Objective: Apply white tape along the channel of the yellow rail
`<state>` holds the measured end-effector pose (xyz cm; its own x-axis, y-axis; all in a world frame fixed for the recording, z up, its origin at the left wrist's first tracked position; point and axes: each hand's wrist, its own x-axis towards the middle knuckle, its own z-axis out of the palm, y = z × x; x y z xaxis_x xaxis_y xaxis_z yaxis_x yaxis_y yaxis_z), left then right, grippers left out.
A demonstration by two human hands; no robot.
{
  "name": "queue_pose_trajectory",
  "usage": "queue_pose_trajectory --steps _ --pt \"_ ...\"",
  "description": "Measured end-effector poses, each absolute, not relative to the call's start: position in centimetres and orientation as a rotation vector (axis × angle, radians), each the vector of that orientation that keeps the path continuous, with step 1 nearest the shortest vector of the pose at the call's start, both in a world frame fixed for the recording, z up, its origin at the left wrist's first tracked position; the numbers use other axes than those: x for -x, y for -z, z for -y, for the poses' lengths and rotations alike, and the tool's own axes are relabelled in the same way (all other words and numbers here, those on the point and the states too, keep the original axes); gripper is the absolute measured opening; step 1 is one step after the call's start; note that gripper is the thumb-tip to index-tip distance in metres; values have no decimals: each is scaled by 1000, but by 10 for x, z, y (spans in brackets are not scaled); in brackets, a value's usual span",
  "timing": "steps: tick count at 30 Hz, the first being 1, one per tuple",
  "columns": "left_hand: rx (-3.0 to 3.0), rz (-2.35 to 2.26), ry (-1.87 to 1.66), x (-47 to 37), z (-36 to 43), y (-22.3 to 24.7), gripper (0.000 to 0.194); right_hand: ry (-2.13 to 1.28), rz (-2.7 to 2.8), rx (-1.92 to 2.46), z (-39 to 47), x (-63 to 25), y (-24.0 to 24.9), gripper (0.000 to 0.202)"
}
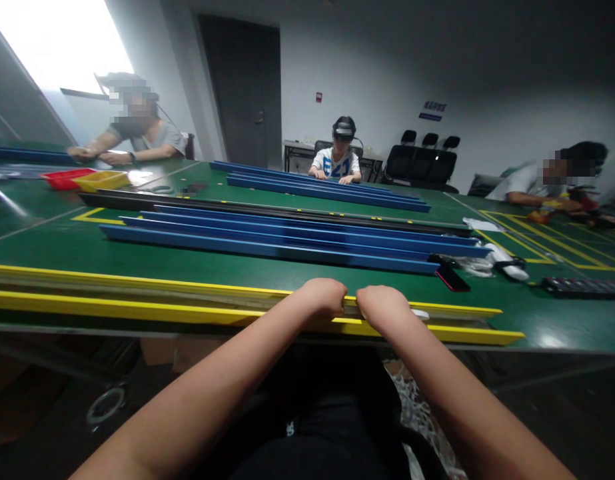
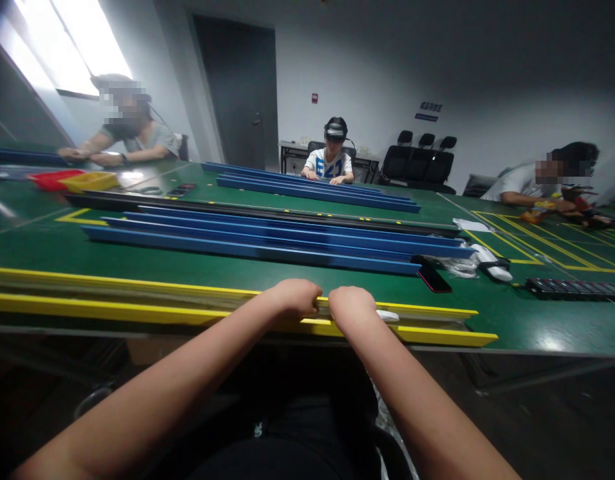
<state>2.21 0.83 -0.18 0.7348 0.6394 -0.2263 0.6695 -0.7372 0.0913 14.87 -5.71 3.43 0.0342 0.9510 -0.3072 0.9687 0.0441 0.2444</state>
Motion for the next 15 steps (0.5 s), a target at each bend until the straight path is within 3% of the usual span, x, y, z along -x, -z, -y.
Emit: queue_pose_trajectory --steps 15 --pt "-2700 -1166 239 -24 -3 0 37 31 -1954 -1927 59 -149 -35 32"
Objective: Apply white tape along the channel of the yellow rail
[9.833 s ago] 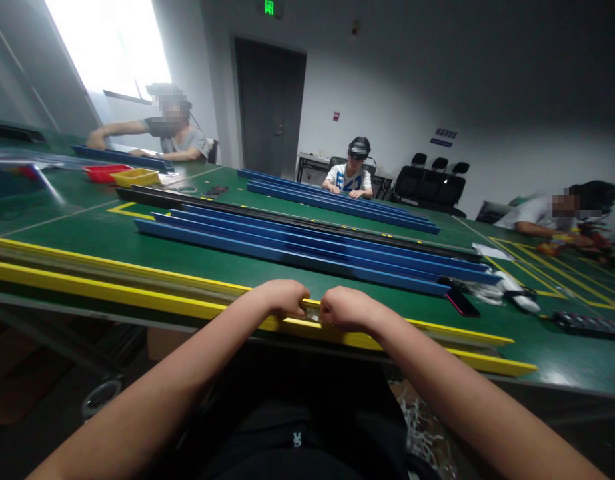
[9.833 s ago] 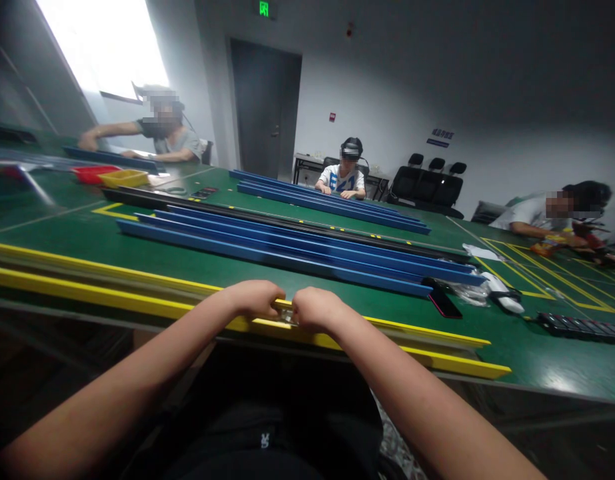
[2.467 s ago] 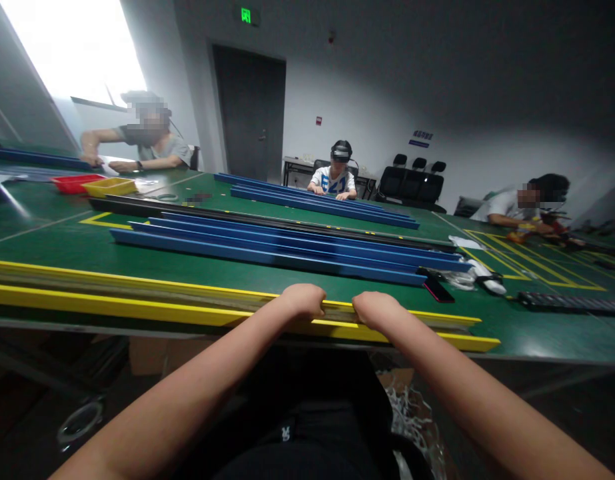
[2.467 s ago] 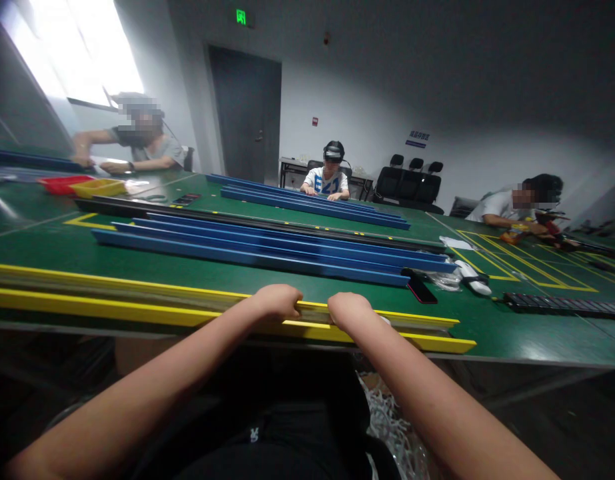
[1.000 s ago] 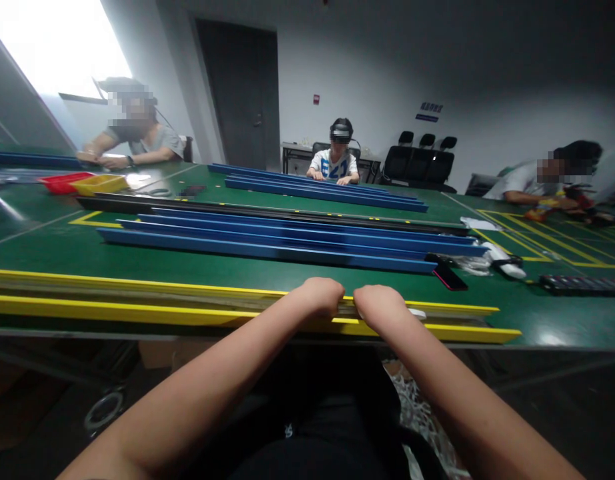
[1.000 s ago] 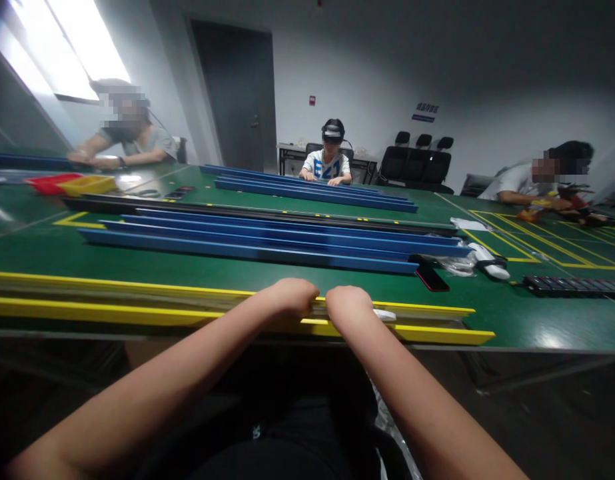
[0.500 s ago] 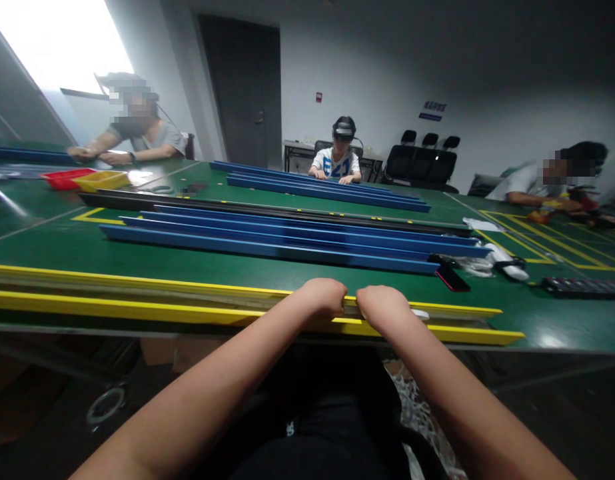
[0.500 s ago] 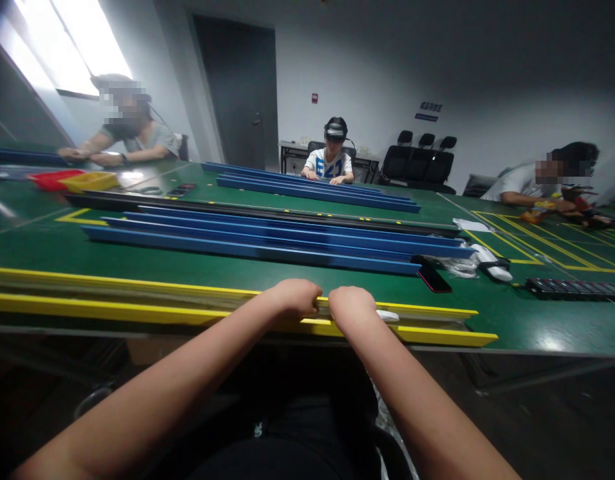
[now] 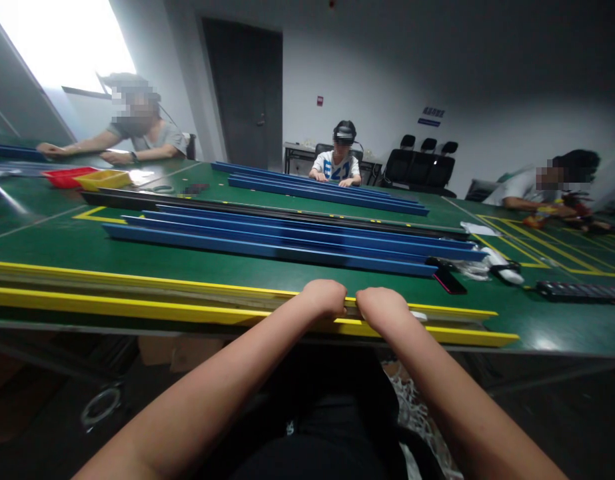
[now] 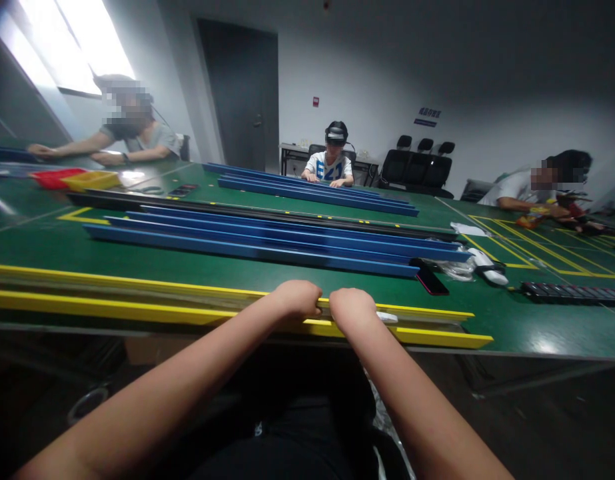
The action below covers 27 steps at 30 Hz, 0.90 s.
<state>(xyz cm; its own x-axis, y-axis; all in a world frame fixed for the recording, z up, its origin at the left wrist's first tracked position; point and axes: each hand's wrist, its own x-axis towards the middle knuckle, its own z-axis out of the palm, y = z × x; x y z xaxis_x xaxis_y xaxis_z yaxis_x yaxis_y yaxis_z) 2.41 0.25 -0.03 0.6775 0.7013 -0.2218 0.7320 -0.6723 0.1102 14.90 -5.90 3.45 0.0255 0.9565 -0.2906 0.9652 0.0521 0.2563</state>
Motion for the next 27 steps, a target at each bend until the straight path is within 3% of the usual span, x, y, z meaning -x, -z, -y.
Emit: queue_pose_trajectory --steps 27 --pt "-2840 -992 38 -17 -2 6 30 -36 -2023 -1943 62 -154 -27 32"
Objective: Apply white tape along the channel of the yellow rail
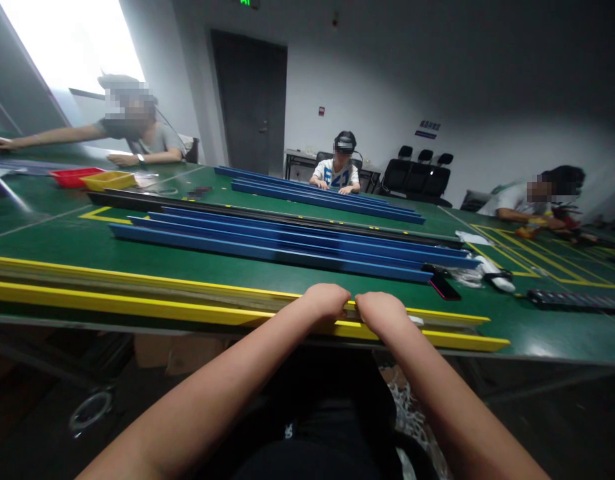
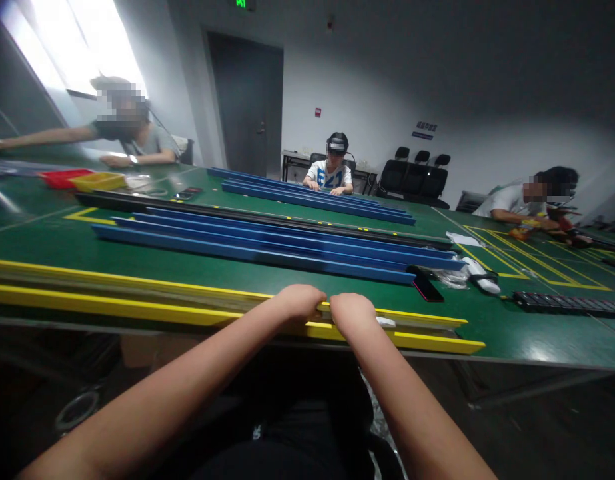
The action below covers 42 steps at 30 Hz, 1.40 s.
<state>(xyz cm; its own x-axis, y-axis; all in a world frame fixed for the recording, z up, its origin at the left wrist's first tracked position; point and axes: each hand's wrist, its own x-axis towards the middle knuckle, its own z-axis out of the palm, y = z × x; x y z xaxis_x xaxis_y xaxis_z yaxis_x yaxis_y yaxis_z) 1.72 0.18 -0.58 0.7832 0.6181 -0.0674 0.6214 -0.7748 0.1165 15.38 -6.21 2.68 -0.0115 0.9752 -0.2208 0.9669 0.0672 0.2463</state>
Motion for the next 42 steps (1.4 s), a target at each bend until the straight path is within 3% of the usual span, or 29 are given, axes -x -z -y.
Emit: queue_pose_trajectory --steps 42 --pt "-2839 -1016 118 -26 -4 9 29 -27 -2031 -2039 67 -160 -22 30"
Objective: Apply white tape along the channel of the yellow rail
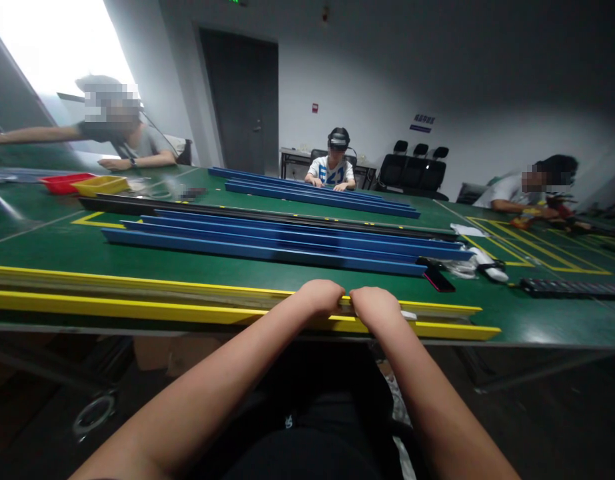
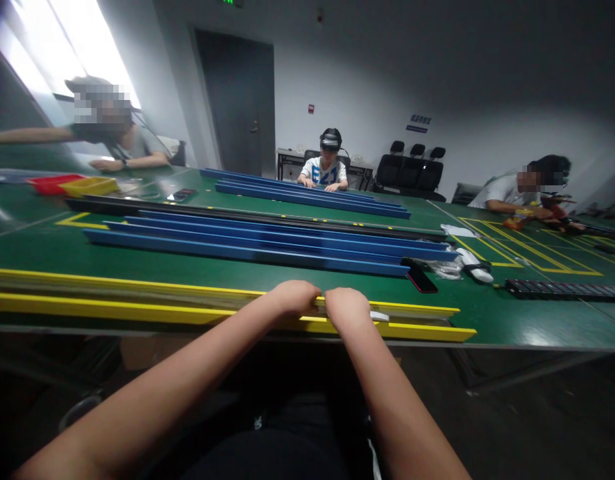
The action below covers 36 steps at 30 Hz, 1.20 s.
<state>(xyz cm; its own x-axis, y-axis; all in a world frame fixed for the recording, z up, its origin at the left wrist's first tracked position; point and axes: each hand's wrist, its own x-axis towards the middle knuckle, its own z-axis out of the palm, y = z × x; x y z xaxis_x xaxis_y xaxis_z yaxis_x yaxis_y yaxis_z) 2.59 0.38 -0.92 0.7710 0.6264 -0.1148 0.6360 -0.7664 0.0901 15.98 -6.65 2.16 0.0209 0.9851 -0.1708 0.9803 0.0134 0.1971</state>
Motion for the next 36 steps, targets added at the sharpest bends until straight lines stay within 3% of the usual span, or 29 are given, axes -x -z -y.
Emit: queue_pose_trajectory --steps 10,24,36 --pt "-2868 -977 66 -21 -2 6 28 32 -1979 -2000 67 -163 -29 28" --pt "-2824 -991 72 -19 2 -1 30 169 -1912 -1905 61 -222 -67 50" --pt "-2827 -1025 104 -20 4 -3 32 87 -1784 -1933 59 -219 -32 46"
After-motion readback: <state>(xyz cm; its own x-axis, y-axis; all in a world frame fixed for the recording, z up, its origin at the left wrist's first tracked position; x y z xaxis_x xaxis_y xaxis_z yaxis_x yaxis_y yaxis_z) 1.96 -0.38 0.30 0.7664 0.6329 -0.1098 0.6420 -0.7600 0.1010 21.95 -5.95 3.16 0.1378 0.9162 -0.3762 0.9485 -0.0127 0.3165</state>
